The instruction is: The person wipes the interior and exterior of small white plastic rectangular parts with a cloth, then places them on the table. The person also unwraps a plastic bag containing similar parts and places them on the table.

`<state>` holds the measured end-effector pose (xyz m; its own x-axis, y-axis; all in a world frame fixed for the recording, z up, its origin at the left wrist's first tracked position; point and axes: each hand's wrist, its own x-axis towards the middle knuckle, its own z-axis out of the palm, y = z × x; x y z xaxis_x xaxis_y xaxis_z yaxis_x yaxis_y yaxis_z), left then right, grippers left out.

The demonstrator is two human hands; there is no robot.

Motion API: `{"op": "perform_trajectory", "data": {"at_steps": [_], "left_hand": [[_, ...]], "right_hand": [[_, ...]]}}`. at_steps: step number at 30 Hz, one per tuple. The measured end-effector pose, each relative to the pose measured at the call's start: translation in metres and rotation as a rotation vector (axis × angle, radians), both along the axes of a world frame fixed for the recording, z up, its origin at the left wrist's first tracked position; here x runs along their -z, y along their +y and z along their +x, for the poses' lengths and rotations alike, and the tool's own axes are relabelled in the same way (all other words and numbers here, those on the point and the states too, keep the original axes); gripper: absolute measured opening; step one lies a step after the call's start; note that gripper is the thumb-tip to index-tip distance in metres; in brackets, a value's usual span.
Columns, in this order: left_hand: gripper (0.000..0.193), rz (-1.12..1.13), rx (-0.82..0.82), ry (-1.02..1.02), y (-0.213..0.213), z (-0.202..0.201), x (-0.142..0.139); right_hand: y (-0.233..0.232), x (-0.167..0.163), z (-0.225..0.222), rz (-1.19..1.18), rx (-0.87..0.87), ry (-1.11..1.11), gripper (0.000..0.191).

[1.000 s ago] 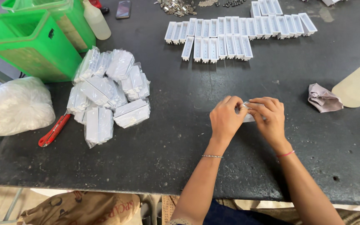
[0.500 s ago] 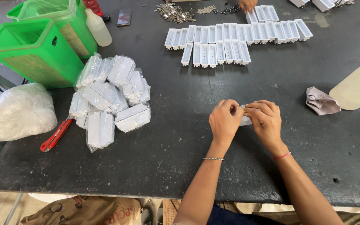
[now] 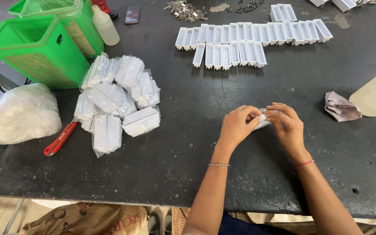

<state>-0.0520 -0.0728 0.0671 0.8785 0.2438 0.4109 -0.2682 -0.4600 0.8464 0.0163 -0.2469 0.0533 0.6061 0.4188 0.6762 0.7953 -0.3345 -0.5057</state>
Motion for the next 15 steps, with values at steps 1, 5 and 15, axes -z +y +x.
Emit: {"op": "perform_trajectory", "data": {"at_steps": [1, 5, 15], "left_hand": [[0.014, 0.019, -0.027, -0.011, -0.001, -0.001, 0.0], [0.013, 0.097, -0.143, -0.035, -0.01, -0.001, -0.002], [0.011, 0.112, -0.269, -0.127, -0.02, 0.001, -0.002]], "right_hand": [[0.0, 0.0, 0.0, -0.006, 0.0, 0.001, 0.025], [0.001, -0.004, -0.003, -0.03, 0.013, -0.019, 0.025], [0.006, -0.016, -0.009, 0.003, 0.026, 0.027, 0.019]]}}
